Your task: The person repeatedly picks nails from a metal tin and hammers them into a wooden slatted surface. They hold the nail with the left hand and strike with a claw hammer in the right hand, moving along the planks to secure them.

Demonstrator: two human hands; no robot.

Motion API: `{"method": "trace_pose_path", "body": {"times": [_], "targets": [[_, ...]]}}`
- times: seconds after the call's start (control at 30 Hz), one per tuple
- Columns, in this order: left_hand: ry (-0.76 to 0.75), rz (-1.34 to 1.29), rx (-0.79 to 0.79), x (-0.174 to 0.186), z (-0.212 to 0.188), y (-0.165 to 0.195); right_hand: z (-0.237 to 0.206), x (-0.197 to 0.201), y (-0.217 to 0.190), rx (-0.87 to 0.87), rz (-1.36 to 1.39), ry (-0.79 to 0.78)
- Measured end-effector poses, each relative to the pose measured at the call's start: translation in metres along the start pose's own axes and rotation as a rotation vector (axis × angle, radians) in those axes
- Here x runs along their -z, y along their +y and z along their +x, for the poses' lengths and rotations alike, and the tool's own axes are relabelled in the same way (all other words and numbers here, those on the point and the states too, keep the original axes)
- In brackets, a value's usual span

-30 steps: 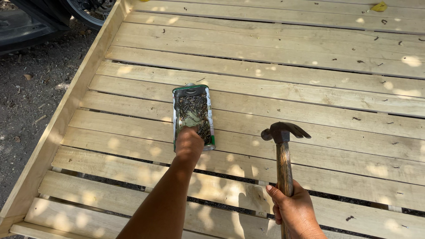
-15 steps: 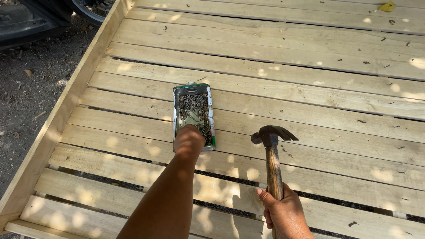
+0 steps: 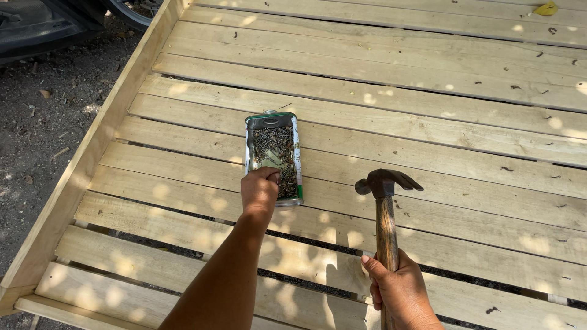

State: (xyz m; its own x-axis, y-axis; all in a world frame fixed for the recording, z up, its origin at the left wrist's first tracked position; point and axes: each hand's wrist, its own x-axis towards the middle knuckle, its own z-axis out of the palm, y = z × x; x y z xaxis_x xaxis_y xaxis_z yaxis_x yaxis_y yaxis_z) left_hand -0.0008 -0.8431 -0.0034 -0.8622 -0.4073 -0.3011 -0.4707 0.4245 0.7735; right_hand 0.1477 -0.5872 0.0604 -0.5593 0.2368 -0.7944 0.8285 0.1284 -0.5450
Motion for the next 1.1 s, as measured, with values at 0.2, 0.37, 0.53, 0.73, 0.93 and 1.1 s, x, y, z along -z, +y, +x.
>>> {"method": "trace_pose_path", "body": {"times": [0.2,0.37,0.53,0.73,0.93,1.1], "targets": [[-0.109,-0.187,0.107,0.004,0.015,-0.001,0.002,0.002,0.004,0.005,-0.035,-0.006],[-0.011,-0.101,0.048,-0.001,0.016,-0.008,0.004,0.004,0.009,0.029,0.018,-0.003],[0.198,-0.180,-0.176,-0.011,0.005,-0.013,0.005,0.011,0.013,0.038,0.033,0.003],[0.225,-0.185,-0.328,-0.027,-0.021,0.022,0.007,0.020,0.018,0.039,0.041,0.027],[-0.004,-0.077,-0.381,-0.063,-0.049,0.048,0.009,0.028,0.026,0.036,0.135,0.023],[-0.194,0.029,-0.393,-0.111,-0.078,0.042,0.012,0.038,0.032,0.017,0.135,0.034]]}}
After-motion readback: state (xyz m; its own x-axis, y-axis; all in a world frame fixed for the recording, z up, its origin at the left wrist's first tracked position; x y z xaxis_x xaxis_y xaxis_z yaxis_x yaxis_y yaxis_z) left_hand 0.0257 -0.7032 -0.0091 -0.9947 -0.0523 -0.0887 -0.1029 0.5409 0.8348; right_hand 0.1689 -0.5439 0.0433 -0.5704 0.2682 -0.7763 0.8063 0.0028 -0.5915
